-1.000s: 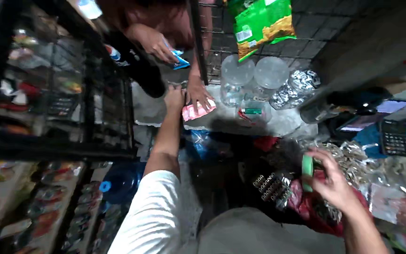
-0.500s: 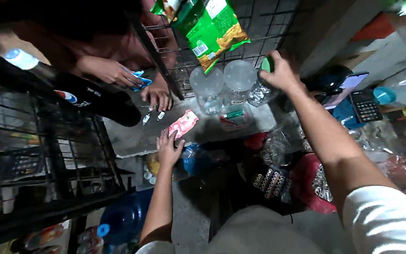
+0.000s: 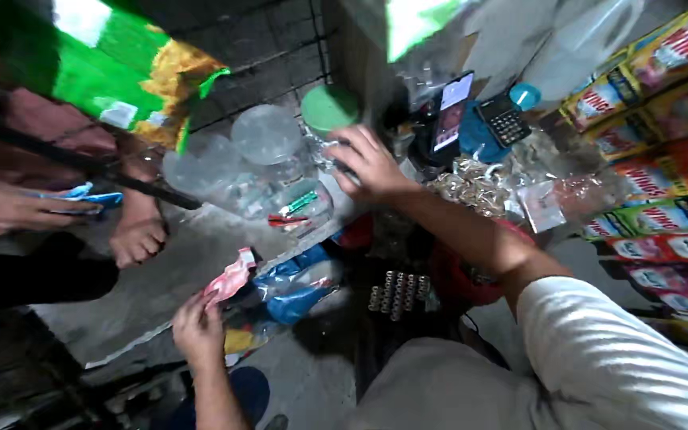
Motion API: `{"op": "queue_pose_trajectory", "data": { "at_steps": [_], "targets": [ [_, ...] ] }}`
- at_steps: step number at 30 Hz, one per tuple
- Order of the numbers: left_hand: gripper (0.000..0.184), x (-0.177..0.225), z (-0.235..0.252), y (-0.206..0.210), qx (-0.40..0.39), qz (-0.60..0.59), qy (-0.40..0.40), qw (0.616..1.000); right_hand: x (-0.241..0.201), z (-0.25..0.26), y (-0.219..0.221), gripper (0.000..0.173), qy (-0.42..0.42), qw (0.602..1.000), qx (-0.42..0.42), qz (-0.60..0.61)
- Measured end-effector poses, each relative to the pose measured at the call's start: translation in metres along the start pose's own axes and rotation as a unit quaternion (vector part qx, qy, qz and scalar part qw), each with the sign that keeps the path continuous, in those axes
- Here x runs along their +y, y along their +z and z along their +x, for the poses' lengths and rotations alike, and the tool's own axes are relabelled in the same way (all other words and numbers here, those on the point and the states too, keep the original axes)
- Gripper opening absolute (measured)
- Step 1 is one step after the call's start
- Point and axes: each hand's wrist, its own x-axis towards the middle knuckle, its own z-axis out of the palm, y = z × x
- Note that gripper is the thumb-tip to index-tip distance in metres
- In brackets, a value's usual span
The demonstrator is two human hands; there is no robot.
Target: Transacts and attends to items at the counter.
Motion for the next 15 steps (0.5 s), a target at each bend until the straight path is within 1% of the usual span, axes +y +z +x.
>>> {"op": "queue_pose_trajectory", "data": {
  "at_steps": [1, 2, 3, 4, 5, 7, 8, 9, 11, 12, 13, 15],
  "targets": [
    [0.027, 0.011, -0.006, -0.004, 0.022, -0.012, -0.011, 1.0, -0.004, -0.025, -0.025, 0.025, -0.016, 1.0, 0.018, 0.007],
    [0.028, 0.022, -0.013, -0.009, 0.044, -0.021, -0.021, 0.999, 0.003, -0.048, -0.053, 0.024, -0.002, 0.999, 0.039, -0.01],
    [0.03, 0.035, -0.02, -0.014, 0.062, -0.034, -0.032, 0.997, 0.021, -0.068, -0.079, 0.024, 0.042, 0.996, 0.059, -0.042],
    [0.032, 0.051, -0.03, -0.019, 0.076, -0.041, -0.052, 0.995, 0.049, -0.084, -0.106, 0.027, 0.115, 0.988, 0.065, -0.074],
    [0.036, 0.073, -0.039, -0.026, 0.091, -0.046, -0.08, 0.992, 0.084, -0.098, -0.131, 0.035, 0.21, 0.972, 0.044, -0.1],
    [0.043, 0.135, -0.048, -0.035, 0.122, -0.068, -0.157, 0.978, 0.169, -0.126, -0.169, 0.054, 0.389, 0.911, -0.027, -0.134],
    [0.044, 0.169, -0.049, -0.036, 0.137, -0.08, -0.188, 0.969, 0.209, -0.143, -0.179, 0.067, 0.453, 0.878, -0.06, -0.143],
    [0.042, 0.199, -0.05, -0.034, 0.161, -0.088, -0.196, 0.963, 0.242, -0.163, -0.185, 0.081, 0.502, 0.849, -0.089, -0.14],
    [0.039, 0.251, -0.05, -0.021, 0.195, -0.092, -0.179, 0.96, 0.285, -0.193, -0.189, 0.105, 0.566, 0.804, -0.136, -0.124],
    [0.04, 0.268, -0.05, -0.014, 0.195, -0.093, -0.161, 0.963, 0.295, -0.2, -0.188, 0.112, 0.587, 0.788, -0.152, -0.111],
    [0.04, 0.281, -0.05, -0.005, 0.189, -0.099, -0.139, 0.967, 0.3, -0.202, -0.187, 0.115, 0.601, 0.776, -0.163, -0.103],
    [0.036, 0.302, -0.047, 0.018, 0.178, -0.138, -0.061, 0.972, 0.303, -0.202, -0.188, 0.117, 0.597, 0.775, -0.176, -0.109]
  ]
}}
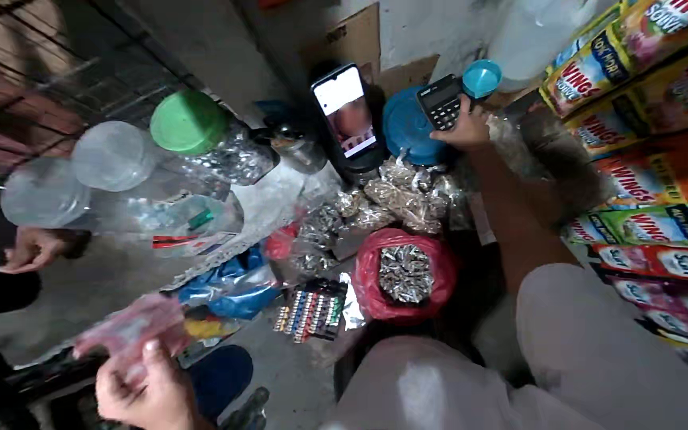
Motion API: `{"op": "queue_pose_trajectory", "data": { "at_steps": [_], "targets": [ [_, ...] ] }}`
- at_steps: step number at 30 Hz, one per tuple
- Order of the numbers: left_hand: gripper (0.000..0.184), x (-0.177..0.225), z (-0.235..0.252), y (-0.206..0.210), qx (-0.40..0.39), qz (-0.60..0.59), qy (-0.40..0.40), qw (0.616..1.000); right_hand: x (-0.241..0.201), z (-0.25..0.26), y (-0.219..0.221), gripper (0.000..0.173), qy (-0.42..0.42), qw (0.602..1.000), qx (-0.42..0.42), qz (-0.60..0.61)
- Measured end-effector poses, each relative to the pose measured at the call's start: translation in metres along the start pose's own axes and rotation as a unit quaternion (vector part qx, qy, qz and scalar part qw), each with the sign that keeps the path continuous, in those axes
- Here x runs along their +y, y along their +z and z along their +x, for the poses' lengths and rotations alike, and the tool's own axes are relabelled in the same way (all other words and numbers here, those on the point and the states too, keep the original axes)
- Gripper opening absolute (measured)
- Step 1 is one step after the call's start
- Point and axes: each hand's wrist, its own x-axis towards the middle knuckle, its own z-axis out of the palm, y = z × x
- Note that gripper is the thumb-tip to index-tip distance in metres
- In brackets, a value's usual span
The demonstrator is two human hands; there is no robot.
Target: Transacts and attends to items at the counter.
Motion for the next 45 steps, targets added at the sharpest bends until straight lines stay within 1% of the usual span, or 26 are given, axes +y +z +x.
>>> {"op": "queue_pose_trajectory", "data": {
  "at_steps": [2, 4, 6, 7, 9, 10, 11, 12, 14, 15, 16, 18, 19, 21, 23, 25, 27, 29, 31, 33, 36, 38, 40, 41, 43, 45],
  "targets": [
    [0.028, 0.014, -0.005, 0.025, -0.038, -0.053, 0.053, 0.996, 0.007, -0.007, -0.006, 0.113, -0.018, 1.0, 0.018, -0.017],
    [0.021, 0.031, -0.008, 0.044, -0.073, -0.088, 0.075, 0.991, 0.027, -0.034, -0.016, 0.107, -0.049, 0.997, 0.048, 0.028],
    [0.017, 0.044, -0.012, 0.062, -0.097, -0.107, 0.082, 0.986, 0.057, -0.071, -0.025, 0.106, -0.031, 0.998, 0.036, 0.041],
    [0.016, 0.049, -0.015, 0.07, -0.106, -0.114, 0.086, 0.984, 0.075, -0.09, -0.024, 0.106, -0.022, 0.999, 0.036, 0.03],
    [0.015, 0.059, -0.02, 0.086, -0.128, -0.122, 0.088, 0.98, 0.116, -0.11, -0.006, 0.104, 0.003, 0.999, 0.039, -0.019],
    [0.016, 0.065, -0.022, 0.095, -0.136, -0.127, 0.089, 0.978, 0.128, -0.114, 0.001, 0.104, 0.017, 0.999, 0.027, -0.04],
    [0.016, 0.07, -0.025, 0.104, -0.145, -0.129, 0.09, 0.977, 0.135, -0.115, 0.006, 0.104, 0.013, 0.998, 0.026, -0.055],
    [0.016, 0.074, -0.027, 0.112, -0.155, -0.131, 0.092, 0.975, 0.138, -0.114, 0.01, 0.104, -0.005, 0.998, 0.037, -0.045],
    [0.017, 0.084, -0.032, 0.127, -0.173, -0.141, 0.095, 0.97, 0.126, -0.106, 0.012, 0.097, -0.061, 0.995, 0.069, 0.035],
    [0.018, 0.089, -0.035, 0.133, -0.181, -0.148, 0.098, 0.967, 0.111, -0.096, 0.007, 0.088, -0.095, 0.992, 0.075, 0.039],
    [0.018, 0.093, -0.038, 0.139, -0.191, -0.151, 0.103, 0.964, 0.092, -0.085, 0.001, 0.076, -0.126, 0.989, 0.075, 0.036],
    [0.019, 0.098, -0.044, 0.148, -0.209, -0.152, 0.119, 0.959, 0.049, -0.058, -0.006, 0.054, -0.167, 0.984, 0.047, 0.035],
    [0.019, 0.1, -0.047, 0.151, -0.215, -0.151, 0.126, 0.957, 0.027, -0.043, -0.007, 0.049, -0.173, 0.984, 0.018, 0.027],
    [0.019, 0.103, -0.053, 0.153, -0.218, -0.146, 0.127, 0.957, -0.009, -0.015, 0.001, 0.047, -0.18, 0.983, -0.038, 0.009],
    [0.019, 0.104, -0.059, 0.151, -0.219, -0.14, 0.119, 0.958, -0.031, 0.006, 0.011, 0.049, -0.19, 0.979, -0.077, -0.01],
    [0.019, 0.104, -0.062, 0.149, -0.217, -0.138, 0.113, 0.96, -0.044, 0.015, 0.015, 0.046, -0.193, 0.976, -0.098, -0.016],
    [0.018, 0.103, -0.066, 0.147, -0.219, -0.137, 0.1, 0.961, -0.046, 0.015, 0.012, 0.042, -0.196, 0.975, -0.108, -0.009],
    [0.02, 0.103, -0.069, 0.148, -0.219, -0.128, 0.077, 0.964, -0.035, 0.013, 0.002, 0.041, -0.203, 0.973, -0.09, 0.063],
    [0.023, 0.106, -0.069, 0.155, -0.226, -0.12, 0.063, 0.965, -0.019, 0.004, -0.021, 0.04, -0.207, 0.961, -0.039, 0.178],
    [0.026, 0.113, -0.063, 0.168, -0.245, -0.127, 0.055, 0.96, 0.008, -0.01, -0.046, 0.037, -0.214, 0.934, 0.012, 0.285],
    [0.031, 0.134, -0.048, 0.201, -0.283, -0.158, 0.047, 0.945, 0.064, -0.043, -0.077, 0.031, -0.181, 0.903, 0.036, 0.387],
    [0.033, 0.151, -0.033, 0.234, -0.313, -0.167, 0.061, 0.933, 0.094, -0.068, -0.088, 0.031, -0.108, 0.91, 0.073, 0.393],
    [0.035, 0.164, -0.014, 0.277, -0.334, -0.151, 0.109, 0.924, 0.128, -0.085, -0.091, 0.036, -0.044, 0.929, 0.105, 0.351],
    [0.037, 0.171, -0.004, 0.3, -0.347, -0.132, 0.117, 0.921, 0.143, -0.093, -0.091, 0.038, -0.022, 0.932, 0.111, 0.343],
    [0.041, 0.185, 0.018, 0.345, -0.391, -0.083, 0.101, 0.911, 0.167, -0.108, -0.089, 0.039, 0.013, 0.934, 0.123, 0.335],
    [0.042, 0.196, 0.036, 0.388, -0.426, -0.027, 0.08, 0.901, 0.179, -0.122, -0.092, 0.04, 0.042, 0.941, 0.124, 0.312]
  ]
}}
